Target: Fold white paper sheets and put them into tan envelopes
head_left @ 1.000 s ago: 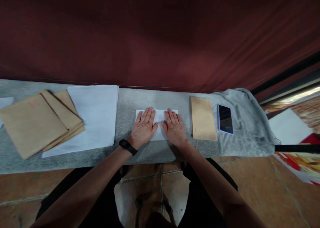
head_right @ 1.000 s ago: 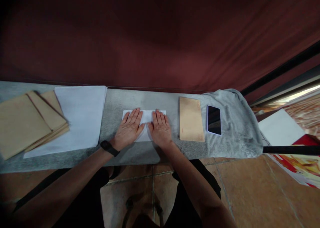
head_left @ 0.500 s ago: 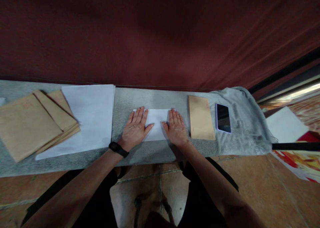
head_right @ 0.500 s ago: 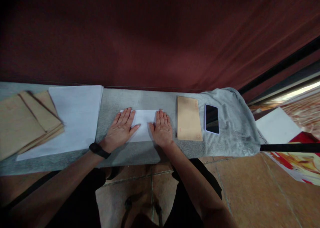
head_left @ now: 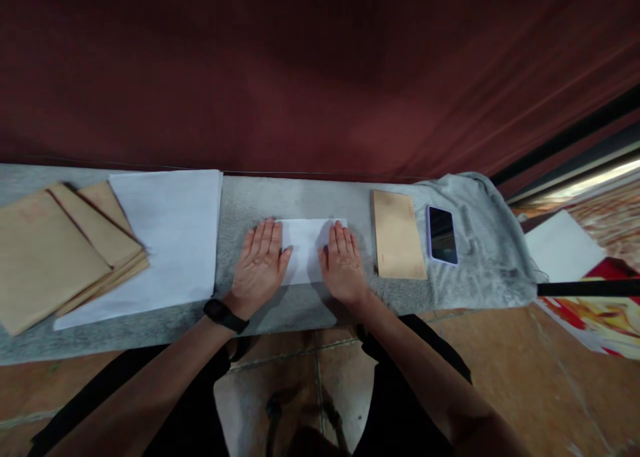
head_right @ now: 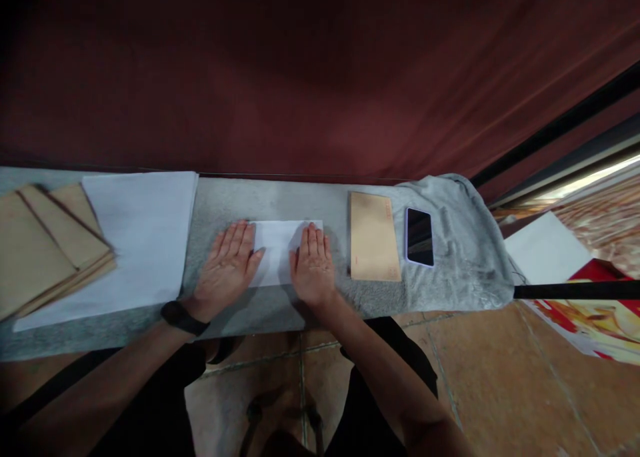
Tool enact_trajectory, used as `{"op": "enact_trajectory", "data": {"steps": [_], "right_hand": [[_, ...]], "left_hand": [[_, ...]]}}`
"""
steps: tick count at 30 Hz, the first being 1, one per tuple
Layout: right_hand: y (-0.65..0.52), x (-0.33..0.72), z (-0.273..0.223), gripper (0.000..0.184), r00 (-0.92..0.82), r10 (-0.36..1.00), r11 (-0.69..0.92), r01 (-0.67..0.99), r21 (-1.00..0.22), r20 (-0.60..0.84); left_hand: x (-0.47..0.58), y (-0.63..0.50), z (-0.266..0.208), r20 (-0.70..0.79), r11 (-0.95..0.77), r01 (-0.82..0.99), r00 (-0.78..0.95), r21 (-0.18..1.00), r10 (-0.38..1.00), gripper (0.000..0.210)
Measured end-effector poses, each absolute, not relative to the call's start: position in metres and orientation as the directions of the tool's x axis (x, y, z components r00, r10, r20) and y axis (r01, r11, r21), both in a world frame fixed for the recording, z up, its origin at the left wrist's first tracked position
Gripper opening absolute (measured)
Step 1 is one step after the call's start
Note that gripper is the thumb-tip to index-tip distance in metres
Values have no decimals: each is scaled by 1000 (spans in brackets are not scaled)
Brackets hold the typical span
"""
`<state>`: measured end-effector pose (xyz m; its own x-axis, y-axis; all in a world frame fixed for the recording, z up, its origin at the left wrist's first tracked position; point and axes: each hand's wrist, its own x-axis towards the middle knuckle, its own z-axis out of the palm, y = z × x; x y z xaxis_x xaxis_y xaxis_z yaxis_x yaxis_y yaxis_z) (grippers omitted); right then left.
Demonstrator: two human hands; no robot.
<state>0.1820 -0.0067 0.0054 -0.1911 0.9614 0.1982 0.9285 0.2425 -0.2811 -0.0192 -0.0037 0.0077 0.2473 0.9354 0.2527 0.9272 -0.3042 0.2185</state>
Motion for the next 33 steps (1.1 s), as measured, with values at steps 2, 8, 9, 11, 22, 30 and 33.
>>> {"op": "enact_trajectory", "data": {"steps": [2,8,9,11,22,30,33], "right_hand": [[-13,172,8,61,-270,950,306,903,-302,154],[-24,162,4,61,-341,932,363,884,-295,127],[-24,164,3,62,-338,932,363,886,-289,134],[-24,169,2,64,-335,931,363,888,-282,146],[-21,185,1,70,-245,955,285,917,-280,168],[-14,186,11,62,-271,954,298,908,-293,130],[-17,180,13,58,-340,934,357,879,-317,109]], "left_hand": [[-9,-9,9,226,-357,907,308,222,924,64],[-1,-18,3,205,-418,883,378,213,903,62],[-2,-18,3,211,-413,884,371,217,904,62],[-6,-18,2,223,-400,887,352,229,909,64],[-20,-14,3,211,-290,921,239,260,948,73],[-5,-13,14,188,-346,892,301,293,935,66],[2,-16,13,144,-379,881,351,283,925,63]]}}
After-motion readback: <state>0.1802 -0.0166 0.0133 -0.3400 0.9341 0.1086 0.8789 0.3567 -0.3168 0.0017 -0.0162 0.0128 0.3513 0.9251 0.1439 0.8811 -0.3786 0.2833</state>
